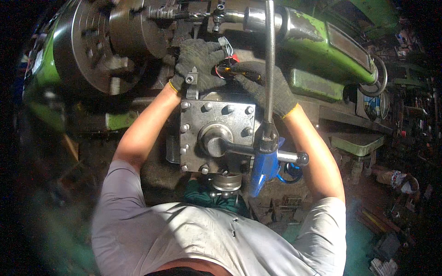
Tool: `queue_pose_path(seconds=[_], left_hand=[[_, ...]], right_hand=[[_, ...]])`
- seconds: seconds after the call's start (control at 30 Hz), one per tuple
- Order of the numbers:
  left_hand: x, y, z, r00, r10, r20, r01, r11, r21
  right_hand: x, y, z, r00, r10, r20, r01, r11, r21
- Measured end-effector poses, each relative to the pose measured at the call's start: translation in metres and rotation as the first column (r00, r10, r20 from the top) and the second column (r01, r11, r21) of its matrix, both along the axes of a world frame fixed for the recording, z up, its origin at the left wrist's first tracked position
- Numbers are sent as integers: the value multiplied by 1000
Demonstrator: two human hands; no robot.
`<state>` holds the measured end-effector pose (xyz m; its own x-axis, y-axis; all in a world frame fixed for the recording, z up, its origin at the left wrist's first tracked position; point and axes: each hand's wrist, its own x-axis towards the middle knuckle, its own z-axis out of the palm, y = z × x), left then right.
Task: The person operates a green metal lathe in a workshop, using a pneumatic tool to work on a cylindrical metal part held in the chuck. They repeatedly adjust the tool and the machine's controls while the part rotates, performing a machining or finishing operation.
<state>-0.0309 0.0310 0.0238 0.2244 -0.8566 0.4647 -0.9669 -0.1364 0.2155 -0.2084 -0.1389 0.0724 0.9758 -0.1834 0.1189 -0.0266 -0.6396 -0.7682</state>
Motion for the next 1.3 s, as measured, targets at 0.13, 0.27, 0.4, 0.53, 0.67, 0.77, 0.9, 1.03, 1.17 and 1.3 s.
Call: queue_pose_path(seconds=[0.13,0.27,0.4,0.53,0.67,0.77,0.9,1.03,1.17,1.3], left_hand=[[0,3,-8,999,-32,-25,29,992,-123],[2,1,-11,998,6,67,0,996,-89],[7,-5,-13,999,10,42,-11,1000,15],[5,-3,-10,983,-7,-185,0,999,-36],[-11,4,-7,954,-86,-288,78,996,-38],[-20,17,-6,906,-112,-408,124,992,1],[-19,20,-3,858,-65,-510,115,991,66],[-6,29,-22,929,78,-362,-59,996,62],[-14,84,-62,912,206,-356,-306,918,-251],[-47,182,-114,489,565,-665,-768,640,-21]], right_hand=[[11,-3,13,990,115,-87,-130,971,-199],[15,-1,34,972,216,-88,-228,809,-541],[20,-3,37,959,222,-176,-283,765,-579],[26,0,28,964,265,25,-223,857,-465],[30,-5,1,988,78,-134,-62,991,117],[26,2,4,974,40,-225,26,959,283],[10,-5,-16,989,-112,-93,132,957,260],[0,-10,-21,969,-244,-27,223,834,505],[6,-10,-5,942,-330,-55,256,603,755],[48,0,38,963,-242,116,204,941,271]])
